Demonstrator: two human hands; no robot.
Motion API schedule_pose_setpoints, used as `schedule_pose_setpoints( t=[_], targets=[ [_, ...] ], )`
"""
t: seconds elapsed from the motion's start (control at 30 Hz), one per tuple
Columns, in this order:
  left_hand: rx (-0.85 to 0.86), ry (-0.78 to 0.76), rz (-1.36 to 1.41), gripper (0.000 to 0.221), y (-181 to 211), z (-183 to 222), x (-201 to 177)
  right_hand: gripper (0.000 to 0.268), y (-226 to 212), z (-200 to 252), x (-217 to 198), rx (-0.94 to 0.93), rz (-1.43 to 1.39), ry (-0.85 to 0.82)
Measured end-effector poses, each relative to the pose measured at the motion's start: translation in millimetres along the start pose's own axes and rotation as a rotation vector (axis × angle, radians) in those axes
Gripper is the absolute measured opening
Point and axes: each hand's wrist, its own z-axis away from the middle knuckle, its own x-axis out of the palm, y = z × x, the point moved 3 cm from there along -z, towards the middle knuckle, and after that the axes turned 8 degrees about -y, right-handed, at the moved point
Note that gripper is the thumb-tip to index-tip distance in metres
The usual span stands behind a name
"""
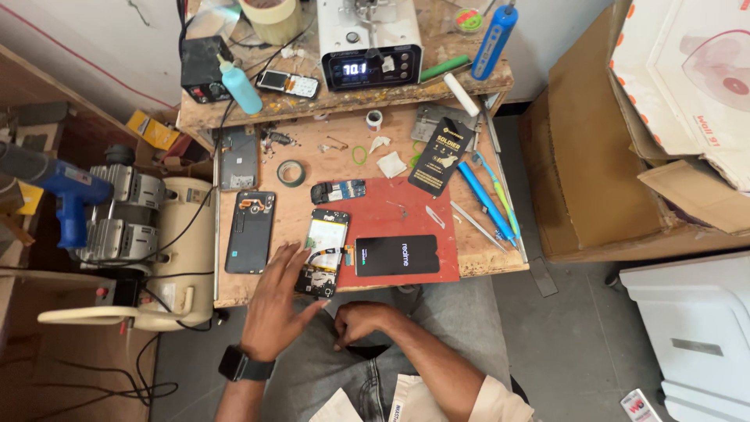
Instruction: The person cleans a mobile phone screen using a cloth, then attaches the screen to the phone chassis by pressing the components together and reconnecting internal ribbons.
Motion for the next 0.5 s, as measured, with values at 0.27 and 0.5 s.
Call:
schedule_pose_setpoints(
  t=[0.27, 0.5],
  targets=[
    [0.048, -0.231, 0.005, 0.124, -25.5, -30.7, 8.6, 0.037, -1.9, -9.0, -1.1, -0.043, 0.099, 0.014],
    [0.129, -0.205, 0.043, 0.131, -42.9, -34.7, 21.5, 0.049, 5.9, 2.4, -0.3, 0.037, 0.007, 0.019]
  ],
)
